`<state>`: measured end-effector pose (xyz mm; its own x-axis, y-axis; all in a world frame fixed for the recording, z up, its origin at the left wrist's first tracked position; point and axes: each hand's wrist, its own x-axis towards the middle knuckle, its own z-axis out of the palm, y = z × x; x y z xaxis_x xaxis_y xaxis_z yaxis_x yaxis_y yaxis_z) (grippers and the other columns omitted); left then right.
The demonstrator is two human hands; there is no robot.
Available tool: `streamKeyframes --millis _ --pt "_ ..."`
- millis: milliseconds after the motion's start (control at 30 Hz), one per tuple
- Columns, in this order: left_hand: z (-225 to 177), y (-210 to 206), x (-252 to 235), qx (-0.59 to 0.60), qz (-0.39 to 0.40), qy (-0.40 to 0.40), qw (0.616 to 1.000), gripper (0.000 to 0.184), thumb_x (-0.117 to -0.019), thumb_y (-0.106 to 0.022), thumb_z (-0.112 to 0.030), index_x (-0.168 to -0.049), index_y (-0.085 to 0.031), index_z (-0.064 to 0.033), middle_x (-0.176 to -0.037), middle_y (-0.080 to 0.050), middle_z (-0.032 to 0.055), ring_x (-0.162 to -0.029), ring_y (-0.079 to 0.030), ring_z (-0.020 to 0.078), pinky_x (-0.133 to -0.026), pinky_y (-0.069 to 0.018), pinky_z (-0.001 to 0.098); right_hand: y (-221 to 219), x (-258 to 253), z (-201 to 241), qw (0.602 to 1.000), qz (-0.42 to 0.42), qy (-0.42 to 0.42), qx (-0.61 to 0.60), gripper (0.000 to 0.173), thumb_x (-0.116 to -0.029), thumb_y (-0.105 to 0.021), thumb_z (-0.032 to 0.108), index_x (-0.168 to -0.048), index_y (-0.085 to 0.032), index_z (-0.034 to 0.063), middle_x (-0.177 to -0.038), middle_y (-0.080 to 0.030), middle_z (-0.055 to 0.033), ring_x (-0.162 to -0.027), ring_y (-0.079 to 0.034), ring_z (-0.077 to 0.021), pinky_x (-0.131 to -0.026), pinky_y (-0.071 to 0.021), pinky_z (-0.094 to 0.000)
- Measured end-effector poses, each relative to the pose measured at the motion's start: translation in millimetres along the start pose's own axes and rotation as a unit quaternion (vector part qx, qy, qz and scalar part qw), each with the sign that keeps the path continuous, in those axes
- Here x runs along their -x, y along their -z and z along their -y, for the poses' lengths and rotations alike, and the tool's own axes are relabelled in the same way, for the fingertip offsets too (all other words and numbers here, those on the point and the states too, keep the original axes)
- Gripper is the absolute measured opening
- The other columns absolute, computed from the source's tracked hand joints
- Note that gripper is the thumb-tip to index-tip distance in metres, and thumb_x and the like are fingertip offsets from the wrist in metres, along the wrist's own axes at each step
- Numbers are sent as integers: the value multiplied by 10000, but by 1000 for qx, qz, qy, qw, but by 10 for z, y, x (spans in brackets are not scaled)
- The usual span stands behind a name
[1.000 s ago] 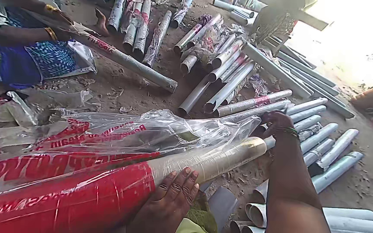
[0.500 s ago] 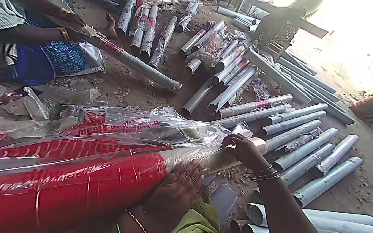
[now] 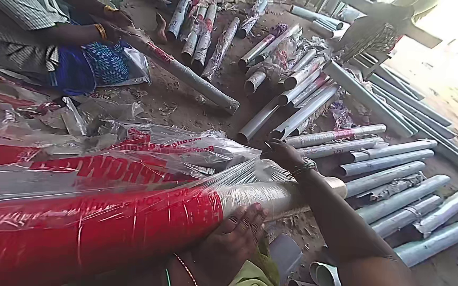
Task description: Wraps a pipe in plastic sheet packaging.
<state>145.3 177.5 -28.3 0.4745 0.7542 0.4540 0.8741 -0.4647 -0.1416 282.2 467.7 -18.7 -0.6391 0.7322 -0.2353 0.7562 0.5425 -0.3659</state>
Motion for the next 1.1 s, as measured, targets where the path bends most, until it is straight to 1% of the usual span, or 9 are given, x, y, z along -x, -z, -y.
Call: streamKeyframes --millis 100,200,300,400,467,667,800,933,1100 --pt "60 33 -2 -2 0 1 1000 406 -1012 -497 -284 -1333 -666 -101 -1452 -603 57 -1389 -515 221 -1129 -377 389 -25 -117 -73 996 26 -30 -83 358 -894 -795 225 -1075 -686 -64 -1106 -676 -216 -1027 -647 -337 -928 -490 -567" --pt "46 84 37 6 8 8 1000 390 -1003 -520 -288 -1299 -690 -99 -1452 -602 55 -1391 -511 211 -1138 -366 380 176 85 -82 966 19 -76 -245 296 -892 -698 -34 -1168 -600 4 -945 -654 -41 -722 -568 -43 -642 -482 -221" --pt "51 158 29 11 35 -10 999 390 -995 -533 -294 -1272 -704 -80 -1461 -592 81 -1397 -509 235 -1127 -389 395 339 351 57 960 -5 -87 -266 293 -867 -639 -101 -1134 -615 17 -821 -656 33 -584 -500 37 -536 -403 -133" --pt "79 220 12 39 56 -19 997 392 -998 -546 -292 -1269 -701 -55 -1476 -572 119 -1403 -504 267 -1135 -391 411 370 574 149 939 -93 -40 -330 167 -923 -580 -23 -1059 -660 35 -678 -575 56 -533 -473 13 -528 -402 -148" --pt "83 244 2 44 62 -15 997 342 -1002 -523 -202 -1251 -704 -52 -1472 -573 125 -1392 -514 277 -1128 -401 412 396 686 268 888 -167 43 -427 157 -950 -514 180 -906 -663 196 -665 -613 127 -503 -488 32 -497 -427 -128" --pt "152 352 -40 182 125 -15 975 367 -979 -605 -255 -1223 -705 1 -1507 -520 189 -1455 -424 347 -1192 -301 481 269 981 1325 954 -131 239 -123 226 -866 -689 290 -961 -744 93 -986 -682 33 -720 -525 52 -609 -430 -136" --pt "248 465 44 320 113 -56 939 299 -1012 -582 -216 -1187 -739 -31 -1453 -586 147 -1429 -462 361 -1166 -346 546 -88 873 1829 929 -42 367 -38 392 -902 -690 416 -1126 -754 101 -1021 -719 -84 -729 -614 -183 -634 -499 -405" --pt "413 722 396 236 -76 -15 969 316 -1022 -549 -310 -1042 -773 -87 -1139 -754 99 -1125 -698 276 -911 -561 407 -205 804 2003 909 -30 415 -7 295 -903 -679 324 -976 -729 42 -869 -693 -136 -747 -676 -299 -629 -527 -499" --pt "563 1021 832 90 -47 53 993 407 -1074 -413 -335 -1158 -741 -110 -1227 -735 31 -1241 -641 196 -1104 -439 405 -289 861 2071 862 -126 491 21 192 -893 -615 206 -764 -654 69 -715 -648 -88 -636 -665 -244 -492 -492 -389"
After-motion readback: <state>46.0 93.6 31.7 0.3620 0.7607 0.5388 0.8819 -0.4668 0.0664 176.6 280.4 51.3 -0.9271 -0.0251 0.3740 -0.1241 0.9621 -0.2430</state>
